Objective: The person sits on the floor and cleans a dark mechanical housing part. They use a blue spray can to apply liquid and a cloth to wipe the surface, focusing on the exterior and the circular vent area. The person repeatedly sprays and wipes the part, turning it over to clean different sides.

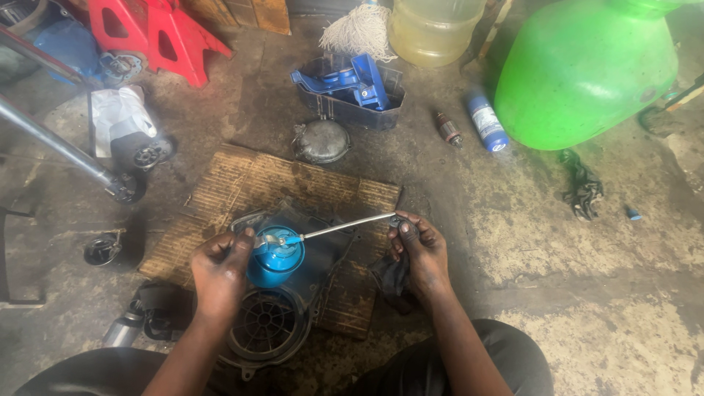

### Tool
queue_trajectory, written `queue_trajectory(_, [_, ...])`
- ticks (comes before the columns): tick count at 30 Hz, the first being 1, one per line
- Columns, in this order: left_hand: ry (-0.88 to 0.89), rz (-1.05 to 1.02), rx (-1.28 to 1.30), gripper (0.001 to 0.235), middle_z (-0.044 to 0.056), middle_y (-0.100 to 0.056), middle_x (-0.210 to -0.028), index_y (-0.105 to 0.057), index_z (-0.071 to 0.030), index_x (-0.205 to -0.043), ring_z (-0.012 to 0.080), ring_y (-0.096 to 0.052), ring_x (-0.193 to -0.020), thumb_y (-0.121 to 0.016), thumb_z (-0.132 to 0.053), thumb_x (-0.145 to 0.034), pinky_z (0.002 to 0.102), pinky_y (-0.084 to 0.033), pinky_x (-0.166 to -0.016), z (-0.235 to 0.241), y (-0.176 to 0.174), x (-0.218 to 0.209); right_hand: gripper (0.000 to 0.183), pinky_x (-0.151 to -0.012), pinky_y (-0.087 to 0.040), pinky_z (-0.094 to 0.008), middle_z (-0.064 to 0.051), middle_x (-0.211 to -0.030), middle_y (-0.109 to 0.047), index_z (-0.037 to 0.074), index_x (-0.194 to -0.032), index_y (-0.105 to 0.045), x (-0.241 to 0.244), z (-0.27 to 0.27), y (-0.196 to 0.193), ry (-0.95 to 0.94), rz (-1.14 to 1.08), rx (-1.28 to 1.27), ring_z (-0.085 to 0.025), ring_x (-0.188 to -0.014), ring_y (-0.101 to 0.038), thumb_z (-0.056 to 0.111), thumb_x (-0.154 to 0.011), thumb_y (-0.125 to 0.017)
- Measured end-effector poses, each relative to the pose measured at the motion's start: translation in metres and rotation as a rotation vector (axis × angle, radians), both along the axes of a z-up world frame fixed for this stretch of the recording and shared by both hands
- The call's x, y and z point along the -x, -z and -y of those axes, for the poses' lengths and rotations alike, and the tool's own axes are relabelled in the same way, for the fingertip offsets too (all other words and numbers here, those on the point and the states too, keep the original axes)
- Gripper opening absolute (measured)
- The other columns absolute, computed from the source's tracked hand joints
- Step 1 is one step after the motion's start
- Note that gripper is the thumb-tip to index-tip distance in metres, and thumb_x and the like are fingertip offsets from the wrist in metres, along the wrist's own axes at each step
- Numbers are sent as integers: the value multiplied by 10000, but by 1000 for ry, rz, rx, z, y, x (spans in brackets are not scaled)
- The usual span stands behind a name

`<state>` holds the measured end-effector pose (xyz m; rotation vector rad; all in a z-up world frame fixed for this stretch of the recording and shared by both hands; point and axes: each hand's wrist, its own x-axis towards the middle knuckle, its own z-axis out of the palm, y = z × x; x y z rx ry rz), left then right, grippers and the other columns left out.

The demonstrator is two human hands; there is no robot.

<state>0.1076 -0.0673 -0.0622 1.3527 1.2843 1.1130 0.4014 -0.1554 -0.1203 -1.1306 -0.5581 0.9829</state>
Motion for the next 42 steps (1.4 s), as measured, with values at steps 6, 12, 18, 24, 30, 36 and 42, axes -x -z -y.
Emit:
queue_trajectory(6, [18,14,-28,379,-35,-495,-543,-618,-74,-602,62,-387,-518,-669,-190,-959,275,-322,-512,-2,5,2,266,-548,-481,-291,-102,-857,-678,-36,-1242,-645,-1,-2,5,6,-26,-38,-123,-653,-541,47,-1005,-558])
queue_trajectory(12, [28,13,-58,478,-42,-432,-537,-455,-80,-535,66,-329,-521,-666,-148,-959,291,-269,-498,-1,6,3,253,-553,-492,-295,-105,-850,-673,-31,-1233,-647,-5,-3,8,31,-22,-24,-130,-652,-545,45,-1010,-558])
queue_trajectory(18, [47,39,-78,477,-51,-445,-539,-462,-93,-536,55,-345,-527,-655,-147,-968,285,-308,-508,-1,4,3,251,-560,-495,-290,-98,-848,-665,-23,-1236,-643,-5,-4,9,4,-19,-54,-124,-653,-544,49,-1011,-558])
queue_trajectory(24, [42,14,-83,481,-31,-463,-522,-481,-90,-536,66,-365,-503,-647,-168,-980,280,-345,-513,-1,8,5,247,-559,-493,-294,-98,-843,-661,-23,-1226,-647,-4,-3,6,23,4,14,-123,-650,-542,52,-1009,-554])
queue_trajectory(30, [36,26,-87,446,-31,-483,-535,-526,-78,-561,62,-386,-508,-649,-174,-978,281,-322,-495,-2,9,5,242,-560,-484,-289,-95,-844,-656,-27,-1223,-644,-3,-5,9,4,13,-17,-123,-649,-534,37,-1009,-552])
queue_trajectory(36, [20,41,-29,396,-33,-501,-541,-586,-76,-590,56,-397,-502,-626,-164,-974,277,-317,-482,1,1,2,240,-563,-484,-288,-91,-842,-653,-27,-1223,-644,-3,-5,8,7,-13,-18,-122,-650,-530,31,-1009,-550])
queue_trajectory(42, [11,48,-91,454,-25,-492,-576,-523,-54,-591,59,-385,-541,-669,-181,-1002,285,-323,-508,-1,15,3,240,-563,-483,-285,-91,-836,-655,-20,-1218,-648,-7,-5,11,-1,-30,-30,-121,-652,-537,35,-1004,-556])
